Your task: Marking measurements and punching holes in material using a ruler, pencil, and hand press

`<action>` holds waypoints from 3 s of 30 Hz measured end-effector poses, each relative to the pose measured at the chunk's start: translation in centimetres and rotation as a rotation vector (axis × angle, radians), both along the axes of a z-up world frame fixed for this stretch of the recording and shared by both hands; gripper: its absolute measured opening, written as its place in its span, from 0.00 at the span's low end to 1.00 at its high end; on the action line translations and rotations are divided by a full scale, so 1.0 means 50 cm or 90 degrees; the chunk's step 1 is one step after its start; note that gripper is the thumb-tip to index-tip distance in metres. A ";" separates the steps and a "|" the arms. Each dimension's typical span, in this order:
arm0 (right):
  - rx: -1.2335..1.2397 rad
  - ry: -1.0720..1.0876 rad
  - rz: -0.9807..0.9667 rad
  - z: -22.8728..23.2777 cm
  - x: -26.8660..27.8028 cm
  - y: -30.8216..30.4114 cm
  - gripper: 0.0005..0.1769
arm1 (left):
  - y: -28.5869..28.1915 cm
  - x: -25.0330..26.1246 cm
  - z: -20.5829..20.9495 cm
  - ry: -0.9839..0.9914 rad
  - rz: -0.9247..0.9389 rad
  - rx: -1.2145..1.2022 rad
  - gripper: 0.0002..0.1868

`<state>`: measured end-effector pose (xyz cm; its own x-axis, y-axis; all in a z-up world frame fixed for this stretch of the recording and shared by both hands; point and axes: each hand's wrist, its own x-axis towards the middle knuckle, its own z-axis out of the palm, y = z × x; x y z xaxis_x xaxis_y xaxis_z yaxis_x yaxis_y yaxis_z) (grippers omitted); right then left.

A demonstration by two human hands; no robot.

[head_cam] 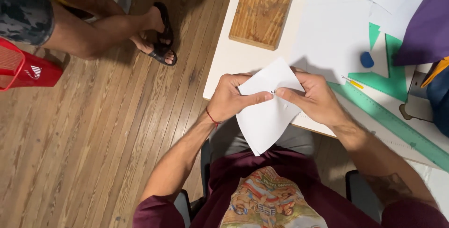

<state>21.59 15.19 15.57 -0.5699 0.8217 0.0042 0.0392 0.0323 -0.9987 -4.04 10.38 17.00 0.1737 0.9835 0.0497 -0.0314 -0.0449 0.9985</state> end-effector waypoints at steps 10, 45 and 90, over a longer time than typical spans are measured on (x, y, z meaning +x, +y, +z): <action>-0.068 -0.008 -0.091 0.006 -0.023 -0.009 0.08 | 0.000 0.003 0.005 0.016 0.021 0.022 0.14; -0.253 0.004 -0.378 -0.083 -0.190 0.557 0.24 | 0.664 -0.113 -0.045 0.123 -0.024 -0.310 0.20; 0.675 -0.499 -0.200 -0.205 0.079 0.577 0.12 | 0.619 -0.100 -0.106 0.443 0.153 0.249 0.18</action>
<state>25.55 44.06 5.32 -0.5049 0.7205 0.4755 0.7299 0.6504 -0.2105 -9.05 41.36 11.68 0.0791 0.9320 0.3536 0.6419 -0.3190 0.6973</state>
